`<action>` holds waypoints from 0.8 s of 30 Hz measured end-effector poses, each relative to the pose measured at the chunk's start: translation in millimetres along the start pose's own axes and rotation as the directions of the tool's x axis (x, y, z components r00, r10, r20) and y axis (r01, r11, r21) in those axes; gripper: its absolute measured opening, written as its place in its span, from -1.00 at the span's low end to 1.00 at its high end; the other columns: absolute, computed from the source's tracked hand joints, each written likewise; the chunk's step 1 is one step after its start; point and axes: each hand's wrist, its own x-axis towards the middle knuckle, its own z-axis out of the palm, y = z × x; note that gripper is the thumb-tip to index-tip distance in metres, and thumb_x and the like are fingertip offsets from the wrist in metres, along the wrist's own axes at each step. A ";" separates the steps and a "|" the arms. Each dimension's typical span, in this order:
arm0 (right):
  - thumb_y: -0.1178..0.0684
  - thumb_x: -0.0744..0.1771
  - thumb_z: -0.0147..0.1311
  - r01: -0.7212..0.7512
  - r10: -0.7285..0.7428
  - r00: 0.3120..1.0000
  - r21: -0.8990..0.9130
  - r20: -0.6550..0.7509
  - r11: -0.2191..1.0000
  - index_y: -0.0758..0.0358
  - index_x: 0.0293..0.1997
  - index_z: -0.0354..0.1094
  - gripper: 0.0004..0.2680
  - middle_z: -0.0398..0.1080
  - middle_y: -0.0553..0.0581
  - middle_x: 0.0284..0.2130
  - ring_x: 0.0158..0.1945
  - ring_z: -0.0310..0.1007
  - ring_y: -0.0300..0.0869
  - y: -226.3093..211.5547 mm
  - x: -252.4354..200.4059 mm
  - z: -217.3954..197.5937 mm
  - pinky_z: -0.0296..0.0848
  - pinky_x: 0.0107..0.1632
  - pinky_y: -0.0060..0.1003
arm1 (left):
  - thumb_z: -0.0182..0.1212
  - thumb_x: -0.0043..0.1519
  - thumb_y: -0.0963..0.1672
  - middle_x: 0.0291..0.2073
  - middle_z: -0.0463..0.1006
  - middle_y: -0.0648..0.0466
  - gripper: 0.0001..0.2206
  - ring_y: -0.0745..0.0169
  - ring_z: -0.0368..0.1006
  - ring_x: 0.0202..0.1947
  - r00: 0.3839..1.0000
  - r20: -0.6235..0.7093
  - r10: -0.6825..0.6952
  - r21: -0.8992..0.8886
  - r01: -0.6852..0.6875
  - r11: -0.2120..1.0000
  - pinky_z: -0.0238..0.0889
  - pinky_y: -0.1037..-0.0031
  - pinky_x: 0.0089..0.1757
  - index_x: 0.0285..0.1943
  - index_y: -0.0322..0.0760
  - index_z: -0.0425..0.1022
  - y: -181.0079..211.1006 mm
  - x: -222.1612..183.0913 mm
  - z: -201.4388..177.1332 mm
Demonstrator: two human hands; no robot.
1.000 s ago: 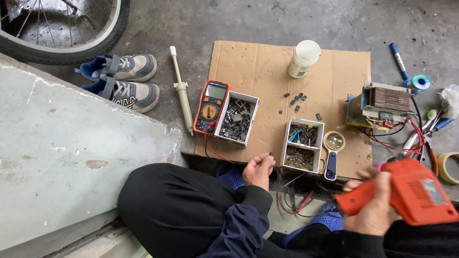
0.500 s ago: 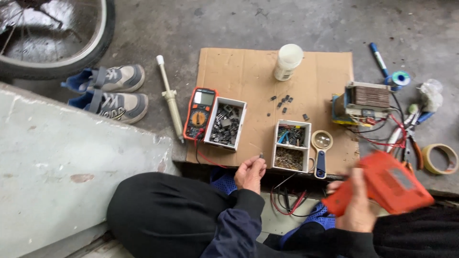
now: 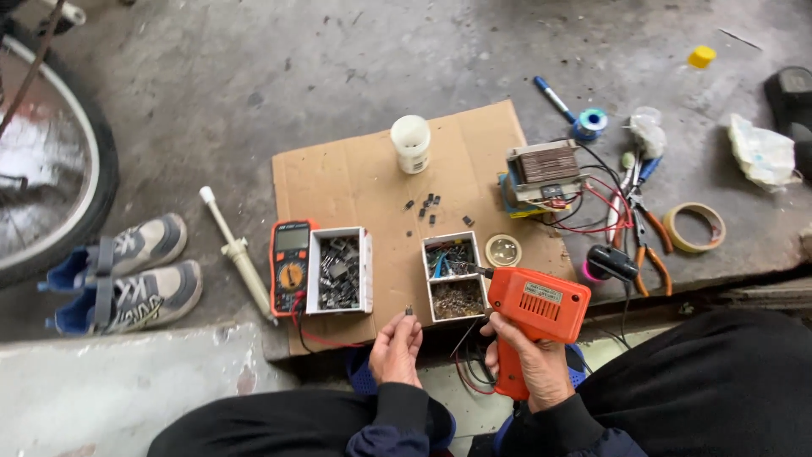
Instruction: Inspecting and testing various electronic components using a multimeter and a heat gun on a floor-based workspace.
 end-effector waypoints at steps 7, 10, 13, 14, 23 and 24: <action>0.23 0.33 0.29 0.003 0.001 0.997 0.056 -0.073 0.998 0.53 0.08 0.54 -0.77 0.61 0.46 -0.26 -0.57 0.46 0.03 -7.0 0.5 -14.3 0.42 -0.55 -0.16 | 0.38 0.25 -0.30 -0.08 0.68 -0.33 -0.69 0.02 0.60 -0.14 0.995 0.064 0.080 0.079 -0.085 0.993 0.49 0.41 -0.04 0.16 -0.70 0.54 24.0 -52.8 43.9; 0.24 0.33 0.29 -0.006 0.012 0.997 0.073 -0.072 0.997 0.54 0.11 0.52 -0.75 0.62 0.47 -0.24 -0.57 0.46 0.02 -7.1 0.8 -22.9 0.43 -0.56 -0.15 | 0.39 0.24 -0.31 -0.18 0.66 -0.28 -0.70 0.05 0.58 -0.23 0.990 0.115 0.079 0.099 -0.090 0.991 0.48 0.40 -0.08 0.15 -0.67 0.55 23.3 -56.3 53.3; 0.24 0.33 0.29 -0.041 0.051 0.995 0.114 -0.087 0.993 0.54 0.09 0.53 -0.77 0.62 0.45 -0.24 -0.57 0.46 0.02 -9.4 -0.1 -30.3 0.42 -0.54 -0.14 | 0.35 0.27 -0.30 -0.08 0.65 -0.32 -0.66 0.03 0.58 -0.15 0.990 0.123 0.073 0.093 -0.084 0.992 0.48 0.38 -0.04 0.22 -0.63 0.50 21.5 -49.9 52.8; 0.24 0.33 0.30 -0.042 0.054 0.995 0.133 -0.089 0.990 0.56 0.08 0.53 -0.77 0.62 0.46 -0.25 -0.58 0.45 0.02 -10.6 0.7 -31.8 0.42 -0.56 -0.15 | 0.36 0.26 -0.30 -0.10 0.65 -0.28 -0.66 0.06 0.56 -0.18 0.990 0.121 0.075 0.084 -0.086 0.993 0.48 0.38 -0.04 0.23 -0.60 0.52 19.5 -44.4 50.6; 0.23 0.35 0.28 -0.109 0.116 0.992 0.135 -0.048 0.985 0.58 0.02 0.52 -0.80 0.58 0.44 -0.31 -0.57 0.43 0.02 -19.3 1.1 -35.2 0.41 -0.54 -0.15 | 0.39 0.25 -0.29 -0.14 0.69 -0.22 -0.60 0.14 0.58 -0.22 0.992 0.086 0.094 0.144 -0.105 0.984 0.48 0.48 -0.11 0.30 -0.59 0.56 13.5 -31.3 51.2; 0.23 0.35 0.27 -0.123 0.126 0.992 0.109 -0.025 0.986 0.61 -0.04 0.51 -0.83 0.56 0.44 -0.34 -0.58 0.42 0.02 -18.0 -0.5 -34.2 0.41 -0.54 -0.13 | 0.41 0.24 -0.29 -0.16 0.70 -0.19 -0.58 0.16 0.59 -0.22 0.995 0.052 0.087 0.179 -0.095 0.979 0.47 0.49 -0.11 0.31 -0.57 0.58 12.1 -27.8 46.9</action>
